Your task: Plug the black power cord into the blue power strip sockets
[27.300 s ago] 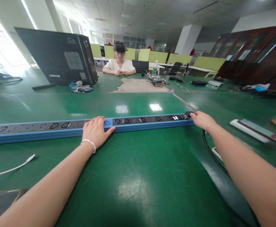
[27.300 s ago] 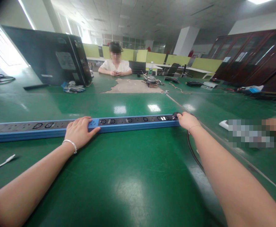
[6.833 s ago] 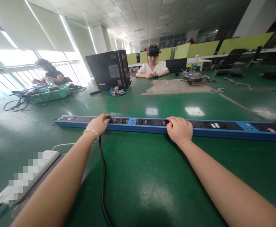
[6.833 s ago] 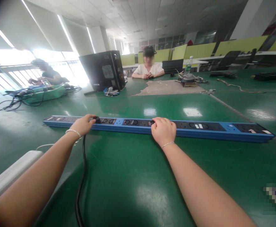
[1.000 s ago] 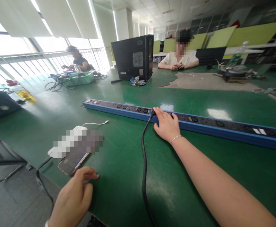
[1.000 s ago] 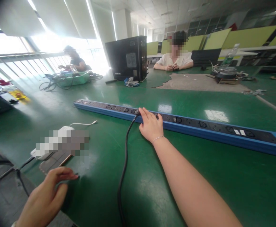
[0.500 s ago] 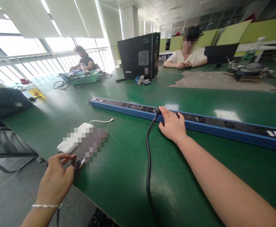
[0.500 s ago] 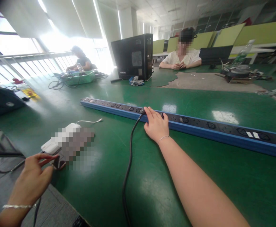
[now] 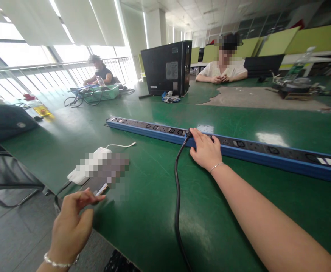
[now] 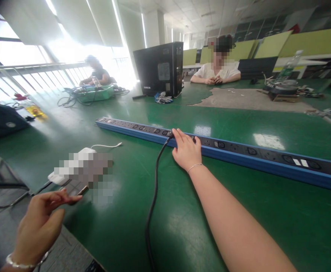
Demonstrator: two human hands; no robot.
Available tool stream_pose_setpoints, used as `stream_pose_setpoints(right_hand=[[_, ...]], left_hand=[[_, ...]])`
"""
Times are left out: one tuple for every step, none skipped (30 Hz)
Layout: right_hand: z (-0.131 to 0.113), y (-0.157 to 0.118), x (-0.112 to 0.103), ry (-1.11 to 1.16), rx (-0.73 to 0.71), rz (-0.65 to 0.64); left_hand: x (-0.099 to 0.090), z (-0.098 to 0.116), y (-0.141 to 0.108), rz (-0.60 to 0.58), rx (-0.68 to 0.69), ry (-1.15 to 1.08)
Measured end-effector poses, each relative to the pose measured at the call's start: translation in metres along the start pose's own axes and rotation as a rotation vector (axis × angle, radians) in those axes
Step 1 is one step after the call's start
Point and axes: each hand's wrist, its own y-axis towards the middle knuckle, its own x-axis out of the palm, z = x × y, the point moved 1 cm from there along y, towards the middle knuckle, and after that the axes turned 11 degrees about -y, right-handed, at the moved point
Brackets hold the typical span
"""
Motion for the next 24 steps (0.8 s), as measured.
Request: stream_pose_setpoints(right_hand=[[0.000,0.000,0.000,0.003,0.002,0.000],[0.000,0.000,0.000,0.008,0.004,-0.001],[0.000,0.000,0.000,0.013,0.005,-0.002],[0.001,0.000,0.000,0.018,0.006,-0.004],[0.001,0.000,0.000,0.022,0.006,-0.008],[0.001,0.000,0.000,0.024,0.005,-0.011],[0.001,0.000,0.000,0.025,0.004,-0.015],[0.001,0.000,0.001,0.025,0.003,-0.018],[0.001,0.000,0.001,0.025,0.000,-0.019],[0.002,0.000,0.001,0.024,-0.005,-0.017],[0.003,-0.001,0.001,0.019,-0.007,-0.015],[0.005,-0.002,0.000,0.008,-0.001,-0.013],[0.009,-0.004,-0.001,-0.012,0.017,-0.014],[0.015,-0.007,-0.003,-0.039,0.041,-0.019],[0.022,-0.012,-0.006,-0.073,0.064,-0.029],[0.031,-0.017,-0.009,-0.110,0.084,-0.041],[0.041,-0.025,-0.013,-0.147,0.085,-0.057],[0.052,-0.033,-0.016,-0.179,0.071,-0.068],[0.062,-0.041,-0.020,-0.210,0.061,-0.071],[0.071,-0.049,-0.024,-0.239,0.071,-0.063],[0.079,-0.057,-0.026,-0.261,0.082,-0.057],[0.085,-0.062,-0.028,-0.275,0.093,-0.051],[0.089,-0.066,-0.030,-0.281,0.107,-0.046],[0.092,-0.068,-0.030,-0.281,0.124,-0.041]], left_hand=[[0.007,0.006,0.000,0.003,0.053,-0.030],[0.016,0.015,0.001,0.008,0.084,-0.046],[0.027,0.026,0.002,-0.043,0.082,-0.047],[0.039,0.040,0.005,-0.069,0.127,-0.040],[0.052,0.056,0.008,-0.151,0.152,-0.011],[0.065,0.073,0.013,-0.234,0.190,0.003],[0.078,0.090,0.019,-0.303,0.238,-0.008],[0.092,0.107,0.027,-0.382,0.288,-0.027],[0.105,0.123,0.037,-0.428,0.341,-0.047],[0.118,0.137,0.048,-0.462,0.391,-0.050],[0.131,0.148,0.060,-0.465,0.442,-0.046],[0.144,0.157,0.074,-0.462,0.474,-0.025],[0.157,0.163,0.089,-0.450,0.491,0.010],[0.170,0.166,0.103,-0.441,0.484,0.066],[0.182,0.169,0.117,-0.423,0.451,0.127],[0.192,0.170,0.130,-0.411,0.402,0.185],[0.201,0.170,0.141,-0.433,0.357,0.228],[0.209,0.171,0.150,-0.481,0.315,0.250],[0.216,0.172,0.156,-0.542,0.276,0.268],[0.221,0.173,0.161,-0.585,0.264,0.274],[0.225,0.174,0.163,-0.618,0.258,0.278],[0.229,0.176,0.164,-0.637,0.255,0.283],[0.232,0.177,0.164,-0.642,0.257,0.286],[0.235,0.179,0.164,-0.639,0.258,0.290]])
